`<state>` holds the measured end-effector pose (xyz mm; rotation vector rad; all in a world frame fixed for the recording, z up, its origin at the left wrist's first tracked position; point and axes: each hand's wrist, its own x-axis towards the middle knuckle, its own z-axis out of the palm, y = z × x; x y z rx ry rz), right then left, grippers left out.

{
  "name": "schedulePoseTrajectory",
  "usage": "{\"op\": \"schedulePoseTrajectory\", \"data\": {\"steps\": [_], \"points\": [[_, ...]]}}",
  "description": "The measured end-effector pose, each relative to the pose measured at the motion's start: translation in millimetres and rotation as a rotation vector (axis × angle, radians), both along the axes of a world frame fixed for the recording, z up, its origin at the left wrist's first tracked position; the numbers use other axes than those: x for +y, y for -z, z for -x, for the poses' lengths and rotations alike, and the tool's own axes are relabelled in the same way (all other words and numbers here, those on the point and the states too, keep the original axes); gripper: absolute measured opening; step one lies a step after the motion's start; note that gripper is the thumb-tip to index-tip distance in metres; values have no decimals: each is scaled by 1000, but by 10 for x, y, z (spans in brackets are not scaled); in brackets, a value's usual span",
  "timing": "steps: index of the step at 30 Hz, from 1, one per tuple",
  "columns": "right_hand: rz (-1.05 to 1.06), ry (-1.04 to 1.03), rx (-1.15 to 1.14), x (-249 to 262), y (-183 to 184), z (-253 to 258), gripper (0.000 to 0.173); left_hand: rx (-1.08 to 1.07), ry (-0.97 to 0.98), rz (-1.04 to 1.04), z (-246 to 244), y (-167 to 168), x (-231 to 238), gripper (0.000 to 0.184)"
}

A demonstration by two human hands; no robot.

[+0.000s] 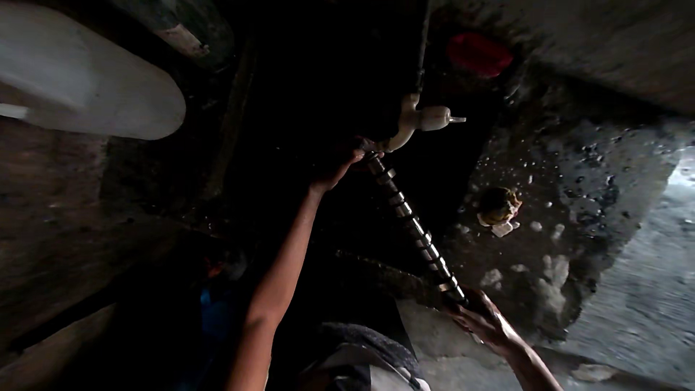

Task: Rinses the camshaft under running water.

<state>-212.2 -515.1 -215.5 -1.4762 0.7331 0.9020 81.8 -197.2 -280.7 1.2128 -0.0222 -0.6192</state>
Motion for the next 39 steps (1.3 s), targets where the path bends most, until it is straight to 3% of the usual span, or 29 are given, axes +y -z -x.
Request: {"op": "schedulePoseTrajectory", "data": {"steps": [3, 8, 11, 16, 19, 21, 25, 27, 30, 34, 36, 39], "points": [[-29, 9, 33, -18, 12, -33, 30, 106, -118, 37, 49, 65, -57, 24], [-57, 11, 37, 6, 19, -31, 31, 131, -37, -7, -20, 73, -27, 28], [-132, 44, 80, 2, -1, -72, 27, 143, -101, -8, -11, 0, -52, 23], [-821, 170, 374, -188, 75, -66, 18, 285, -156, 357, 135, 163, -180, 29], [-1300, 217, 435, -219, 233, 7, 22, 378, -201, 195, 267, -49, -303, 33], [-1413, 221, 457, -152, 243, 40, 26, 365, -199, 411, 305, 73, -292, 34], [-1437, 247, 492, -37, 230, 85, 27, 379, -202, 624, 349, 284, -301, 40], [-1462, 256, 501, 4, 226, 101, 28, 357, -169, 601, 335, 320, -220, 42], [-1497, 280, 502, 14, 198, 92, 31, 365, -187, 469, 264, 338, -77, 30], [-1471, 342, 370, -84, 213, 88, 52, 365, -276, 386, 178, 264, -29, 27], [-1292, 312, 283, -189, 187, 34, 48, 335, -327, 390, 162, 228, -34, 27], [-682, 131, 133, -332, 51, -121, 43, 258, -315, 315, 142, 137, -46, 26]]}}
